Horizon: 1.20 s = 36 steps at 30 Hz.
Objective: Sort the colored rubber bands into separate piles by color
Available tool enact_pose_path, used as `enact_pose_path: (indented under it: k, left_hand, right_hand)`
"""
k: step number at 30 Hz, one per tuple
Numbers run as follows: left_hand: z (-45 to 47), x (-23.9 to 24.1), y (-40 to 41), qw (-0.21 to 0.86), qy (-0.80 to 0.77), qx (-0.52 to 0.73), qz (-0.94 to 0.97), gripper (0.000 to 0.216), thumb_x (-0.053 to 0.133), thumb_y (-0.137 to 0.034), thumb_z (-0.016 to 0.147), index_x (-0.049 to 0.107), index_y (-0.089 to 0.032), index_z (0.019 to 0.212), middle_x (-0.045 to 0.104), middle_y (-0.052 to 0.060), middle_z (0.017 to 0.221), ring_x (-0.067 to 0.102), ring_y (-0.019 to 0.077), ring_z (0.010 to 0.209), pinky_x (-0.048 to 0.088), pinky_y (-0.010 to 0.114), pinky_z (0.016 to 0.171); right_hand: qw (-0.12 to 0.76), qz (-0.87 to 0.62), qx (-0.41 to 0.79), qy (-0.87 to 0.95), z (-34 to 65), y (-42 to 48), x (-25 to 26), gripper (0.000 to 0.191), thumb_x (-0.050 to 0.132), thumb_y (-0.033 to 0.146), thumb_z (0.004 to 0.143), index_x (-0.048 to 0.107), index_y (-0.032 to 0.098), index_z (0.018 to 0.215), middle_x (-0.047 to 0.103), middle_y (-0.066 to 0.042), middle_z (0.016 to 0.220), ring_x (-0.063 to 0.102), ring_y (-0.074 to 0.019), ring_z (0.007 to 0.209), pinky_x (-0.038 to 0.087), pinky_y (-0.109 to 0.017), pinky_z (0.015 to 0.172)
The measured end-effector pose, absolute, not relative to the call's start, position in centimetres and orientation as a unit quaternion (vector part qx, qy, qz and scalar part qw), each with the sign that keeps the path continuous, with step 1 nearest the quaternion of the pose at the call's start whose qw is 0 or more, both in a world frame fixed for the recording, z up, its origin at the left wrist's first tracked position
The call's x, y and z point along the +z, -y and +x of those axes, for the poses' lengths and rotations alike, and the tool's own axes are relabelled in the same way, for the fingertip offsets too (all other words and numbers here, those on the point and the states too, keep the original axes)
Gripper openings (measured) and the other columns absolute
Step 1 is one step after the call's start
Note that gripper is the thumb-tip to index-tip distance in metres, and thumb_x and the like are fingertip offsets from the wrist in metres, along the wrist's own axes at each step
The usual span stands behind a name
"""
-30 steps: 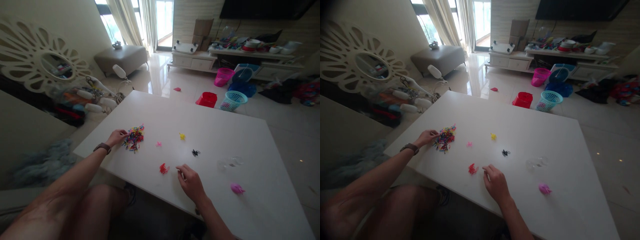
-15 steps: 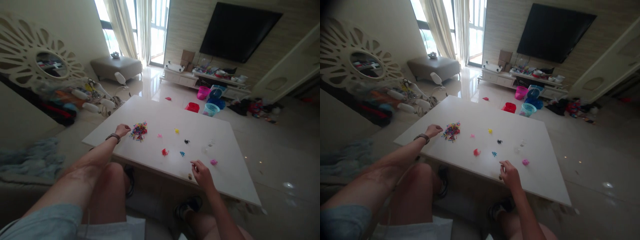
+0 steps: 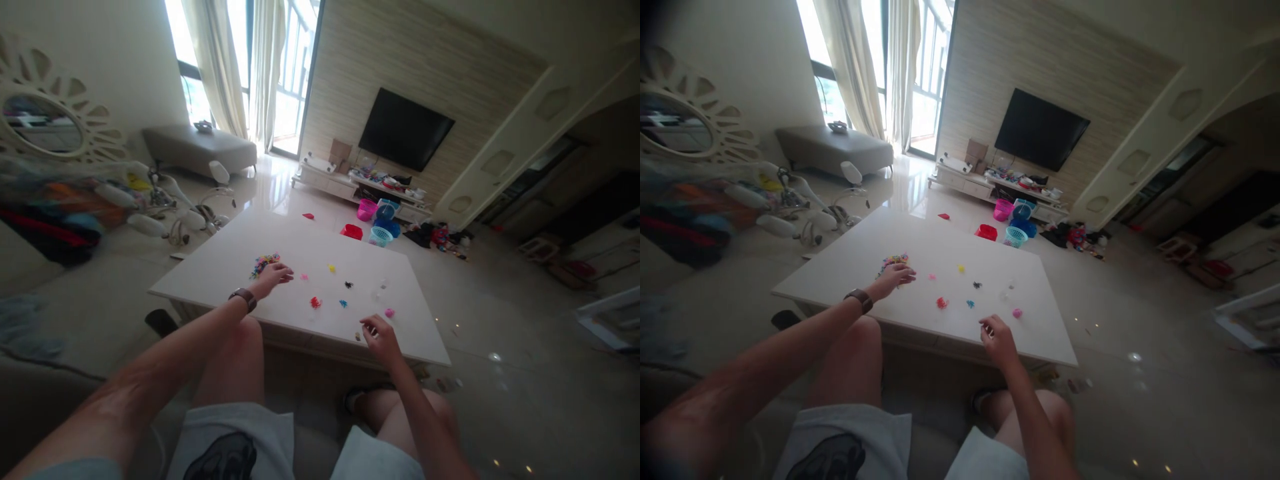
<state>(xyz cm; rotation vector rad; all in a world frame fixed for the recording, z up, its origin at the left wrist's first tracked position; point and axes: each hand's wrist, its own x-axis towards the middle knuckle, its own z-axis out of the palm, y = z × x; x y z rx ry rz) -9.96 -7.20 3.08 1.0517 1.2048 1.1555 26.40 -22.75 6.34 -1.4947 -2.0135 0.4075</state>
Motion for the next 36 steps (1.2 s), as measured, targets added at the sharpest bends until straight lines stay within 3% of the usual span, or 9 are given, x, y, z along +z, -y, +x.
enact_pose_path:
  k: [5,14,19,26,31,36]
  left_hand:
    - [-3.0,4.0,11.9,0.617,-0.427,0.486,0.448,0.036,0.081,-0.043,0.065,0.064,-0.014,0.079,0.074,0.010,0.089,0.072,0.0186,0.076,0.058,0.035,0.079]
    - [4.2,6.2,16.3,0.690,-0.342,0.448,0.454,0.031,0.084,-0.035,0.071,0.064,-0.014,0.081,0.072,0.005,0.079,0.068,0.0152,0.073,0.053,0.031,0.078]
    - [5.4,6.5,15.6,0.696,-0.352,0.447,0.438,0.033,0.085,-0.036,0.069,0.063,-0.014,0.079,0.070,0.004,0.073,0.067,0.0143,0.070,0.053,0.029,0.074]
    - [4.8,2.8,11.7,0.715,-0.374,0.453,0.380,0.036,0.087,-0.039,0.067,0.065,-0.014,0.081,0.073,0.005,0.078,0.070,0.0151,0.074,0.054,0.029,0.078]
    - [2.8,0.3,8.9,0.673,-0.435,0.444,0.403,0.035,0.088,-0.039,0.066,0.067,-0.014,0.078,0.073,0.006,0.073,0.070,0.0157,0.071,0.053,0.026,0.071]
    - [0.6,0.1,7.1,0.636,-0.458,0.397,0.478,0.030,0.082,-0.032,0.071,0.074,-0.015,0.094,0.075,0.005,0.074,0.068,0.0154,0.066,0.054,0.028,0.068]
  right_hand:
    - [0.357,-0.545,0.211,0.729,24.4,22.0,7.3,0.017,0.056,0.025,0.088,0.071,0.019,0.093,0.070,-0.005,0.087,0.067,-0.0177,0.078,0.053,-0.029,0.067]
    - [0.464,-0.474,0.377,0.647,22.6,20.1,7.2,0.030,0.071,0.038,0.087,0.071,0.020,0.110,0.078,-0.008,0.098,0.073,-0.0197,0.086,0.058,-0.033,0.077]
    - [0.500,-0.465,0.374,0.628,22.6,18.7,6.7,0.018,0.072,0.036,0.086,0.076,0.019,0.092,0.078,-0.006,0.088,0.073,-0.0204,0.079,0.057,-0.033,0.076]
    - [0.460,-0.505,0.331,0.651,21.9,13.7,4.2,0.014,0.066,0.030,0.089,0.074,0.020,0.084,0.075,-0.005,0.080,0.068,-0.0192,0.074,0.052,-0.031,0.071]
    - [0.418,-0.523,0.344,0.658,20.0,10.4,1.4,0.013,0.061,0.026,0.091,0.067,0.020,0.081,0.070,-0.003,0.077,0.067,-0.0181,0.073,0.051,-0.030,0.071]
    - [0.381,-0.530,0.332,0.681,18.1,8.7,0.1,0.013,0.058,0.023,0.092,0.064,0.020,0.081,0.067,-0.003,0.078,0.065,-0.0174,0.074,0.049,-0.030,0.072]
